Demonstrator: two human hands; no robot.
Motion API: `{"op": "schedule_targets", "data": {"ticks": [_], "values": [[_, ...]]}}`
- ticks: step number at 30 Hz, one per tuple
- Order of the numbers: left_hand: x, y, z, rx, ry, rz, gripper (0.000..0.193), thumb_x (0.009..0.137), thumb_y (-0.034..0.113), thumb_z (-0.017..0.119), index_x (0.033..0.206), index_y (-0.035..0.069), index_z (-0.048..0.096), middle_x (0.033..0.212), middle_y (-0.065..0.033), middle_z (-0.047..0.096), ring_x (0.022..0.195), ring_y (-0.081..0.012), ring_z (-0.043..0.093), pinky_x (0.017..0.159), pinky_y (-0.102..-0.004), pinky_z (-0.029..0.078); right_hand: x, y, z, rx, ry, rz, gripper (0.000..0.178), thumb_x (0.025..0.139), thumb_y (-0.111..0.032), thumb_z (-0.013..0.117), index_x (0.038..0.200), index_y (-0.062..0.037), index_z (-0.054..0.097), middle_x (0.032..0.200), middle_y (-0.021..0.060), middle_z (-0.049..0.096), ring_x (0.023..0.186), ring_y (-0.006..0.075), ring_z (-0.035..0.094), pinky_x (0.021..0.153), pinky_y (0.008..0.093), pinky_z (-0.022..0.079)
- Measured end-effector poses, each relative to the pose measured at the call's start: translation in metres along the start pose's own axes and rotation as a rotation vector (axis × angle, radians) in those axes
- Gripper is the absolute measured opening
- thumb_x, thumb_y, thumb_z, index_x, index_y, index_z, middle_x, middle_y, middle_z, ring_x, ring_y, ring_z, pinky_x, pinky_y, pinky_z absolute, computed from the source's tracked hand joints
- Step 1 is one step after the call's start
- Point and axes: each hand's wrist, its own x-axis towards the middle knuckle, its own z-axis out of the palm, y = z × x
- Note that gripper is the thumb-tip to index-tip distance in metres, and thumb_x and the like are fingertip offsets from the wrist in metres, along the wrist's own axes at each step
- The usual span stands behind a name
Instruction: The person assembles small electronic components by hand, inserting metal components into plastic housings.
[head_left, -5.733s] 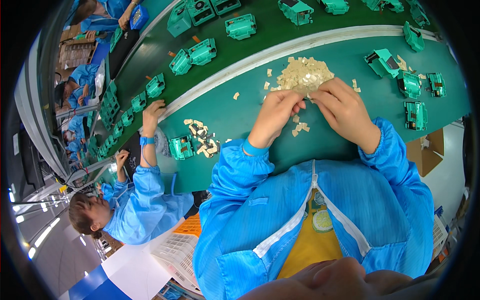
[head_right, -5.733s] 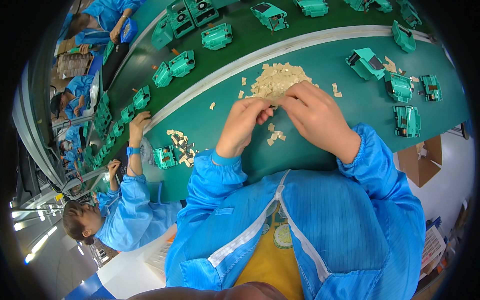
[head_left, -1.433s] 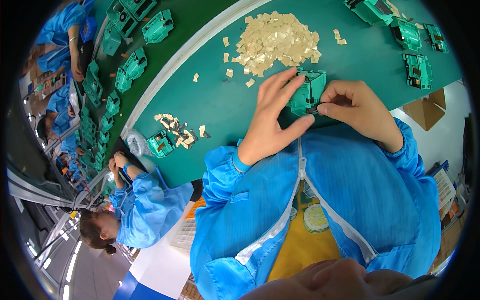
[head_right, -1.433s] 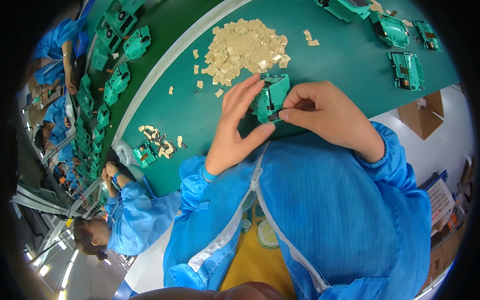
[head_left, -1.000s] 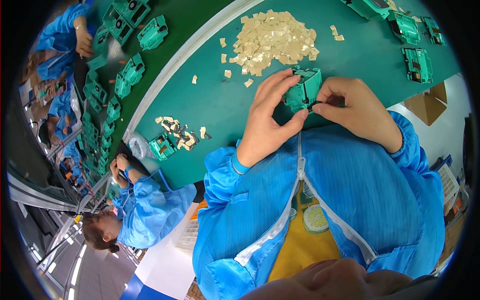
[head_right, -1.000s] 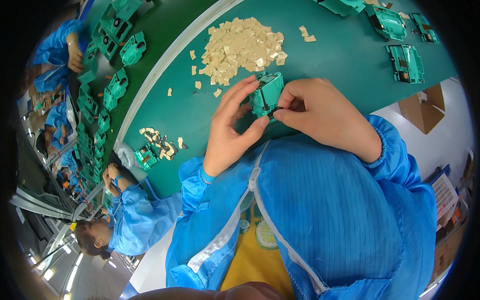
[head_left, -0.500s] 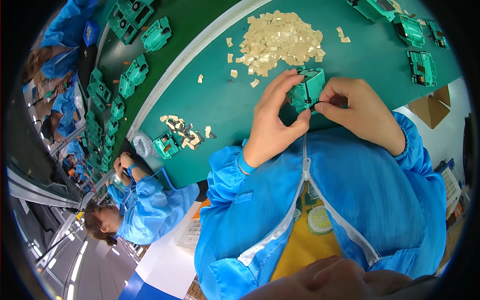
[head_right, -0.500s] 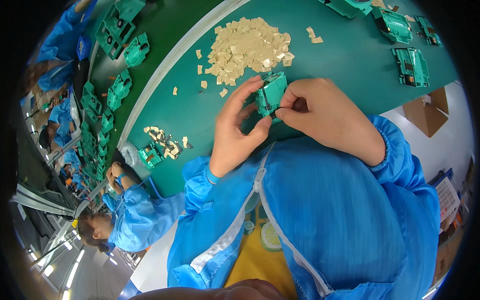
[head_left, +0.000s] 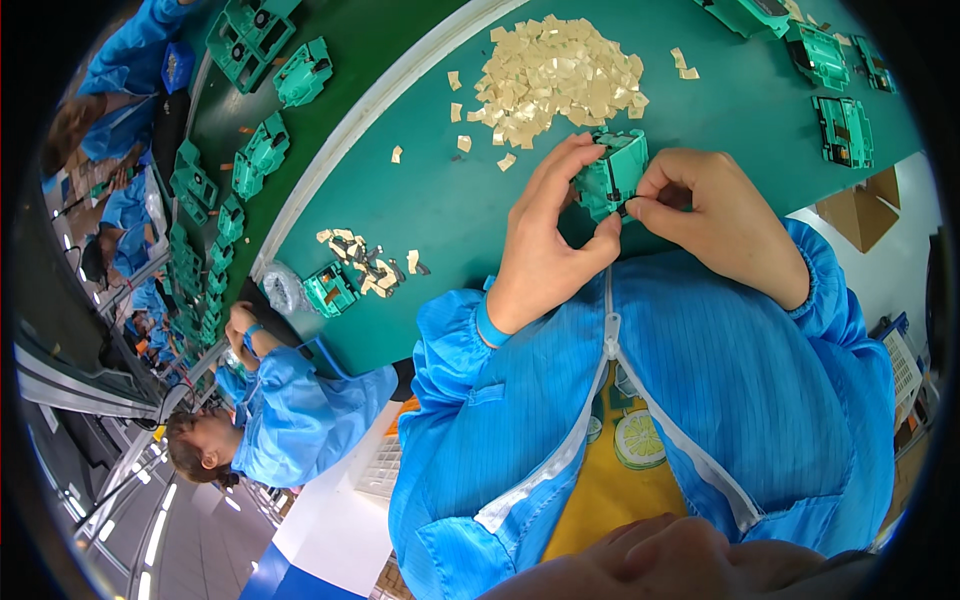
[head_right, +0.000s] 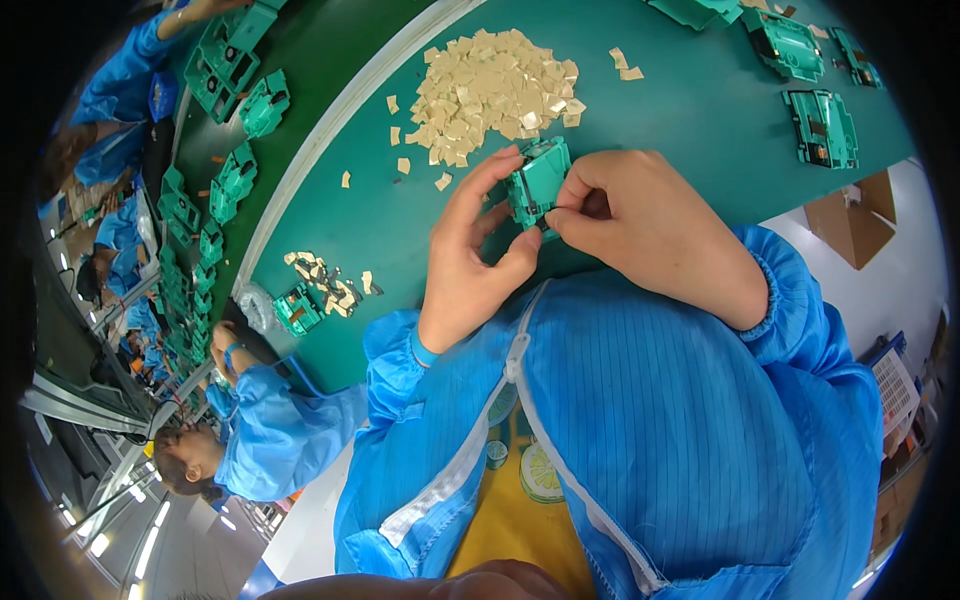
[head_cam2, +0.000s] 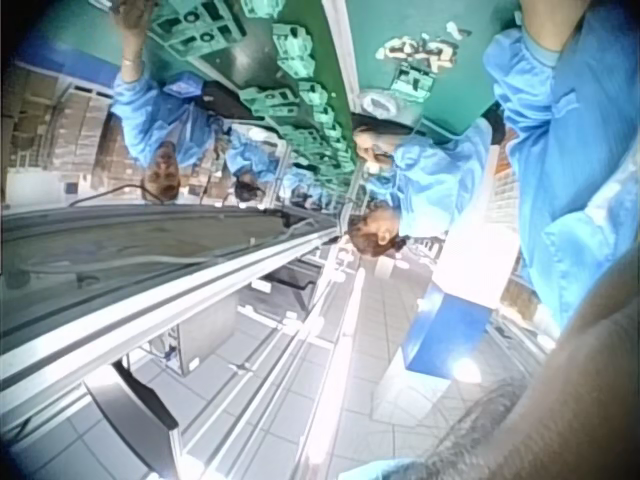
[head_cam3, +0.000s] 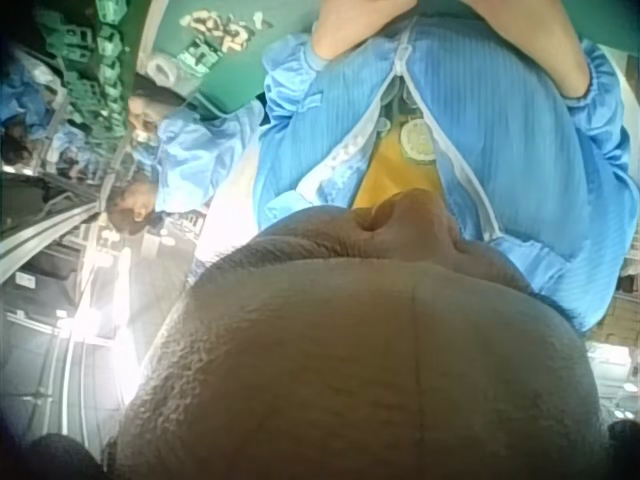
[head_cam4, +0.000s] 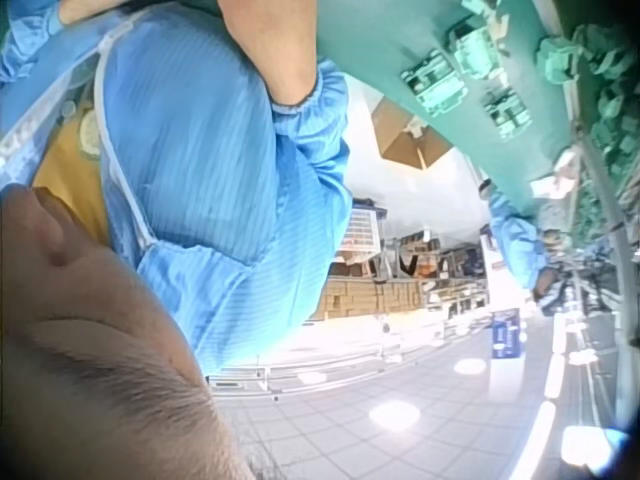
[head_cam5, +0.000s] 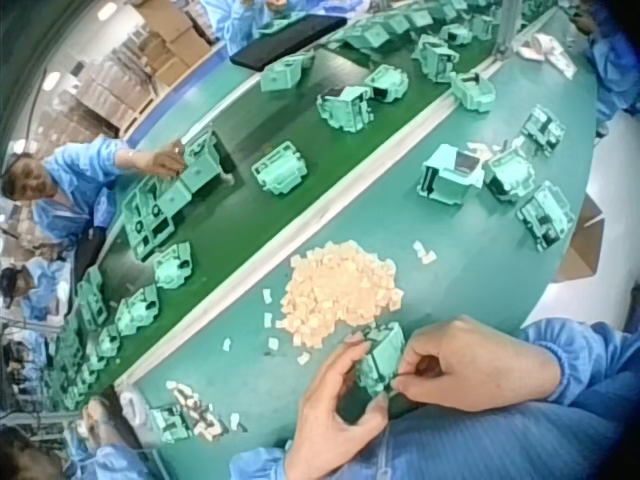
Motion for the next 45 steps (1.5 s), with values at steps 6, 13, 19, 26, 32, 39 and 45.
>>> {"op": "schedule_targets", "data": {"ticks": [6,13,19,26,32,39,45], "values": [[0.0,-0.002,0.002,0.005,0.014,0.021,0.065,0.084,-0.005,0.066,0.146,0.007,0.051,0.155,-0.0137,0.046,0.141,-0.0281,0.049,0.111,-0.0465,0.048,-0.002,-0.002,-0.001,0.001,0.008,0.01,0.021,0.087,-0.013,0.073,0.085,0.0079,0.069,0.07,0.0155,0.069,0.061,0.0191,0.064,0.057,0.0336,0.049],[0.003,-0.001,0.009,0.009,0.035,0.019,0.062,0.085,-0.005,0.067,0.144,0.006,0.051,0.153,-0.0146,0.049,0.138,-0.0274,0.051,0.11,-0.0463,0.049,-0.004,0.0,-0.002,-0.006,0.025,0.007,0.02,0.087,-0.012,0.073,0.084,0.0075,0.068,0.07,0.0156,0.069,0.061,0.0191,0.064,0.057,0.0339,0.049],[0.004,0.001,0.012,0.001,0.058,0.027,0.06,0.085,-0.005,0.068,0.142,0.005,0.052,0.152,-0.0158,0.049,0.138,-0.0275,0.052,0.109,-0.0464,0.049,-0.005,0.002,-0.003,0.026,0.049,0.004,0.017,0.087,-0.008,0.074,0.085,0.0059,0.064,0.071,0.0135,0.068,0.063,0.0164,0.063,0.058,0.0322,0.049],[0.005,0.006,0.007,-0.066,0.028,-0.012,0.06,0.086,-0.004,0.068,0.143,0.005,0.052,0.154,-0.0148,0.047,0.138,-0.0269,0.051,0.11,-0.0463,0.048,0.007,0.017,-0.013,0.317,-0.048,0.077,0.028,0.09,-0.005,0.076,0.093,-0.0043,0.048,0.079,0.0074,0.065,0.071,0.0126,0.065,0.062,0.0275,0.051],[0.005,0.016,-0.008,-0.204,0.031,-0.004,0.061,0.087,-0.003,0.067,0.146,0.003,0.051,0.154,-0.013,0.048,0.14,-0.026,0.049,0.112,-0.0455,0.046,0.018,0.01,-0.017,0.541,-0.182,-0.017,0.025,0.098,-0.004,0.07,0.106,-0.0068,0.046,0.083,0.0048,0.066,0.075,0.013,0.068,0.067,0.0264,0.054],[0.01,0.032,-0.026,0.258,0.445,0.308,0.068,0.087,0.009,0.078,0.148,0.006,0.05,0.161,-0.0169,0.037,0.143,-0.032,0.046,0.113,-0.0443,0.043,0.069,-0.023,-0.011,0.588,-0.084,-0.168,0.051,0.097,-0.011,0.068,0.142,-0.0009,0.047,0.097,0.0046,0.067,0.081,0.011,0.061,0.076,0.0265,0.051],[-0.015,0.008,-0.061,0.235,0.712,0.281,0.053,0.091,0.006,0.073,0.141,0.005,0.055,0.155,-0.0143,0.044,0.14,-0.027,0.048,0.115,-0.0413,0.04,0.204,-0.065,0.012,0.475,-0.048,-0.302,0.047,0.097,-0.017,0.069,0.139,-0.0004,0.058,0.097,0.0013,0.066,0.082,0.0095,0.056,0.077,0.0246,0.047]]}}
